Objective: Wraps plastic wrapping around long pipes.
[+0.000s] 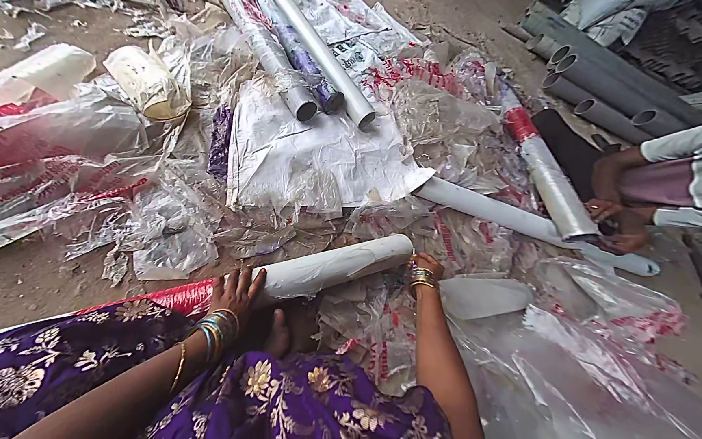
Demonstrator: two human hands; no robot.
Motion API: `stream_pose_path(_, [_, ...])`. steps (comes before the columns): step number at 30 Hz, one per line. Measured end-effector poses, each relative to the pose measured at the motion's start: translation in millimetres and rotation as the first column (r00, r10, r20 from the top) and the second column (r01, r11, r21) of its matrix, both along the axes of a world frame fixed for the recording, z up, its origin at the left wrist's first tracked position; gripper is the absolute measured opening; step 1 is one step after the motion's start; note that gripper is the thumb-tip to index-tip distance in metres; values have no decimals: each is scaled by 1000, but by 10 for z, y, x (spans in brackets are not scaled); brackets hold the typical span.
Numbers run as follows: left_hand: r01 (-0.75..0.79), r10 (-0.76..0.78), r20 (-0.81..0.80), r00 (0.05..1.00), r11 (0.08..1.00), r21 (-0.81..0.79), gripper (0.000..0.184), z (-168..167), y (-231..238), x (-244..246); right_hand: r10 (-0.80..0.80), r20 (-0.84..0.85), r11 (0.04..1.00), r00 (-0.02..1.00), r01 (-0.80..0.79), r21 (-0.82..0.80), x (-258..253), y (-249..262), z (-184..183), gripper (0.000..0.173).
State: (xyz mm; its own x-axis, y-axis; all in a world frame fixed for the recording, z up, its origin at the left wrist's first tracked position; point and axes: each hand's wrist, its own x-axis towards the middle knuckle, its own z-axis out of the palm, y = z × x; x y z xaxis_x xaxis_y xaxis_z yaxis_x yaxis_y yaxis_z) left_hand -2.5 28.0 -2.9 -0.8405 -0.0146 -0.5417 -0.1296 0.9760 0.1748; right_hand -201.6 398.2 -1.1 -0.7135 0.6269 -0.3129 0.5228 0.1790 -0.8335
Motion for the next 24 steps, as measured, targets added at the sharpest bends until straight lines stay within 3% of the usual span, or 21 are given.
stream_pose_path(7, [-3,3,22,1000,1000,1,87,28,4,-41,80,73,995,994,-84,48,50,-79,41,24])
stream_pose_path(13, [-15,15,-23,1000,1000,13,86,-6,-6,-9,-1,15,999,1000,2,-49,22,-8,-22,27])
stream_pose_path(17, [-6,6,33,999,1000,0,88,19,3,-55,106,34,993,994,-104,-62,89,60,-19,26])
stream_pose_path(21, [-1,1,12,1000,1000,-5,88,-4,4,-17,4,-59,993,998,-11,-117,39,87,73,28])
stream_pose_path(24, [-2,2,-6,1000,1000,-4,88,7,7,-15,28,-33,994,999,-31,-107,-39,81,26,27])
